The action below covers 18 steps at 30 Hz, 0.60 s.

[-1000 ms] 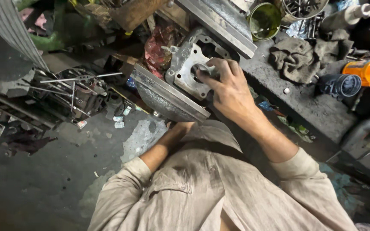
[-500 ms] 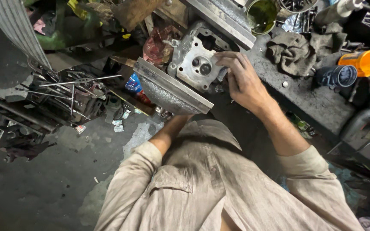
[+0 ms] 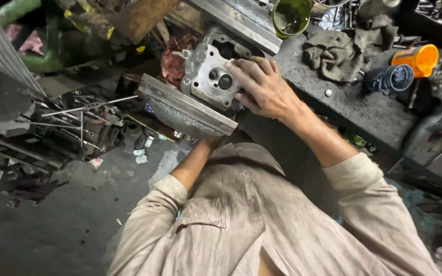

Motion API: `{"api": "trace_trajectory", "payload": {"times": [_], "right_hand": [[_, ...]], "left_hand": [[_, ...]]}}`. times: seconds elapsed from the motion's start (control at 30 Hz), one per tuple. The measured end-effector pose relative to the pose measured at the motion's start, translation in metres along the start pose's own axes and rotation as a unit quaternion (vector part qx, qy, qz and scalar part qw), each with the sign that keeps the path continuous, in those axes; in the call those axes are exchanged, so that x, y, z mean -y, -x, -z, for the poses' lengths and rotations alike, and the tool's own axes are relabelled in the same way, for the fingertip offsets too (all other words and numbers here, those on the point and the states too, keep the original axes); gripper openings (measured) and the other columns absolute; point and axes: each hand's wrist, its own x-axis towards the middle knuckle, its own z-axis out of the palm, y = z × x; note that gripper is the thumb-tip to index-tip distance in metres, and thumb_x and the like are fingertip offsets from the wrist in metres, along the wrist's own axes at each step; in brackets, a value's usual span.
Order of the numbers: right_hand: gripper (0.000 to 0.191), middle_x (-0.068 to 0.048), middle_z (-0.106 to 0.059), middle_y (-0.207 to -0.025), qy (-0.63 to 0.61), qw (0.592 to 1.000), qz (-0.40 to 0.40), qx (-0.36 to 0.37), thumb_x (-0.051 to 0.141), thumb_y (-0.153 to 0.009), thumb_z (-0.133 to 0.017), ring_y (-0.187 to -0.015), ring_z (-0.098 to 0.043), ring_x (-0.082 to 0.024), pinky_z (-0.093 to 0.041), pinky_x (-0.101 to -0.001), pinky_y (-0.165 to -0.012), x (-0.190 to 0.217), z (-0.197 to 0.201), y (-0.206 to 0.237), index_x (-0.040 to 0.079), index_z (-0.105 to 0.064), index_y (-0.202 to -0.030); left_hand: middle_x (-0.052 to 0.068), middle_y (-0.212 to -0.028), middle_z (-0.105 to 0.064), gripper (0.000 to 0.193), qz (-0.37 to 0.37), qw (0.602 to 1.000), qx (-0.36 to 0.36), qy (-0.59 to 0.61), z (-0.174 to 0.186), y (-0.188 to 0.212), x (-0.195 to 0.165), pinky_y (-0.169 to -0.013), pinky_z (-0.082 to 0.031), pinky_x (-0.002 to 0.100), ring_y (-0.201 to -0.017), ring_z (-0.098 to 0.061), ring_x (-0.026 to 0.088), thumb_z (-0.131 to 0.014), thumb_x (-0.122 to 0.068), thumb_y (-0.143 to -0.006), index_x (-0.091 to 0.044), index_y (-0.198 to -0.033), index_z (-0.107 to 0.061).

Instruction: The person cleans and assembles small metal engine components on a workbench. They wipe a metal block, insert cylindrical parts into holes, and use a hammer to tap them into place. The person repeatedly cleans the block and inserts parts, finishing by tapping the final piece.

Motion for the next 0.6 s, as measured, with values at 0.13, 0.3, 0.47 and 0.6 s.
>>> {"api": "trace_trajectory", "payload": {"times": [0.13, 0.3, 0.47, 0.6], "right_hand": [[0.042, -0.016, -0.059, -0.13, -0.142, 0.973, -0.075, -0.165, -0.006, -0.101, -0.067, -0.115, -0.063, -0.032, -0.055, -0.0396, -0.098, -0.008, -0.007, 0.025, 0.004, -0.055, -0.139], [0.036, -0.014, -0.067, -0.115, -0.195, 0.929, -0.169, -0.266, -0.015, -0.098, -0.06, -0.104, -0.066, -0.029, -0.054, -0.0366, -0.094, -0.012, -0.015, 0.069, 0.003, -0.057, -0.129], [0.033, -0.012, -0.069, -0.11, -0.162, 0.927, -0.231, -0.248, -0.015, -0.092, -0.063, -0.103, -0.066, -0.027, -0.054, -0.0349, -0.089, -0.028, -0.009, 0.115, 0.004, -0.064, -0.118], [0.03, -0.011, -0.068, -0.107, -0.118, 0.89, -0.321, -0.302, -0.015, -0.095, -0.059, -0.096, -0.063, -0.026, -0.051, -0.0355, -0.084, -0.057, 0.017, 0.158, 0.004, -0.066, -0.117]], "left_hand": [[0.015, -0.132, -0.066, 0.052, -0.007, 1.0, 0.003, -0.005, 0.004, -0.001, -0.004, -0.105, -0.046, 0.038, -0.121, -0.061, 0.029, -0.056, -0.043, -0.103, -0.004, -0.136, -0.061], [0.015, -0.131, -0.067, 0.052, -0.016, 1.0, -0.004, -0.011, 0.005, -0.015, -0.014, -0.105, -0.046, 0.038, -0.121, -0.061, 0.029, -0.057, -0.043, -0.103, -0.004, -0.136, -0.061], [0.015, -0.131, -0.067, 0.053, -0.022, 0.999, 0.019, -0.04, 0.001, -0.022, -0.018, -0.105, -0.046, 0.038, -0.12, -0.061, 0.028, -0.057, -0.044, -0.102, -0.004, -0.136, -0.061], [0.015, -0.131, -0.067, 0.053, -0.013, 0.996, 0.052, -0.067, 0.005, -0.018, -0.014, -0.105, -0.046, 0.038, -0.12, -0.061, 0.028, -0.057, -0.044, -0.102, -0.003, -0.136, -0.061]]}}
